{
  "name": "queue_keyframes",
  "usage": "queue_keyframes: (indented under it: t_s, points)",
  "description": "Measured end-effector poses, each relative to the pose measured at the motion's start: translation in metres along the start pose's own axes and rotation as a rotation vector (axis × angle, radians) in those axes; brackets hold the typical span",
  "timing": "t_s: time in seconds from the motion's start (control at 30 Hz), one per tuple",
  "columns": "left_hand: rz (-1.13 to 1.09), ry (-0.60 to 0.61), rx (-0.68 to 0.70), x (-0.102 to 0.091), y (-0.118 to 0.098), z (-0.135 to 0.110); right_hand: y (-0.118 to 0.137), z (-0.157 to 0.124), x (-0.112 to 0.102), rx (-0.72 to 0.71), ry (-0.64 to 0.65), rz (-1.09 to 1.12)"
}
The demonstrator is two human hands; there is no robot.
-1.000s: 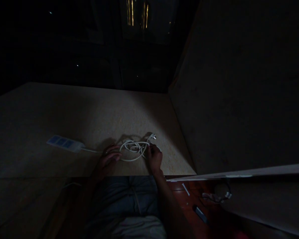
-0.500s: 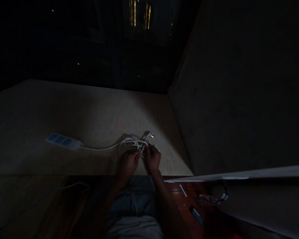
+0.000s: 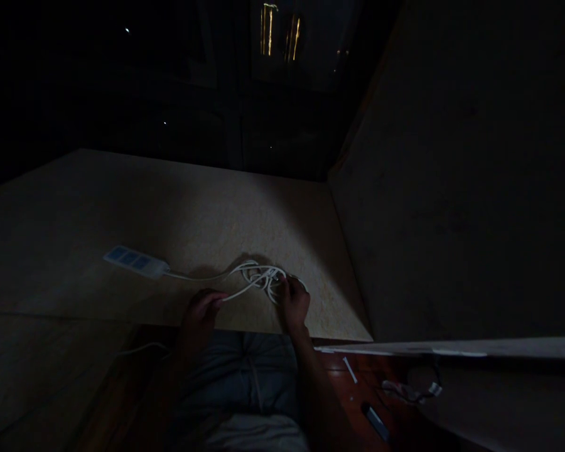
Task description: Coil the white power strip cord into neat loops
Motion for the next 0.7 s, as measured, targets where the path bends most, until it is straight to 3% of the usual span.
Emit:
queue_keyframes:
  t_s: [0.17, 0.3, 0.4, 0.57, 0.7]
  points:
    - [-0.288, -0.197, -0.318, -0.022, 0.024, -0.005, 0.002, -0.001, -0.002, 0.0, 0.023, 0.037]
    - [-0.671, -0.345, -0.438, -0.031, 0.032, 0.006, -0.001, -0.002, -0.005, 0.016, 0.054, 0.08]
    - [-0.898, -0.38, -0.425, -0.033, 0.026, 0.022, -0.003, -0.003, -0.007, -0.03, 0.117, 0.067]
    - [-1.122, -0.394, -0.244, -0.038, 0.001, 0.048, 0.0, -0.005, -0.013, -0.094, 0.25, 0.033]
    - [-1.214, -0.393, -0.248, -0.036, -0.015, 0.067, 0.005, -0.006, -0.019, -0.182, 0.298, 0.031]
Point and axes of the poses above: each hand's wrist, its own z-axis towards the middle knuckle, its own x-axis out of the palm, y = z × x, the point moved 3 cm from there along z, towards the middle knuckle, and after that the axes turned 5 degrees about z, right-handed, at the moved point
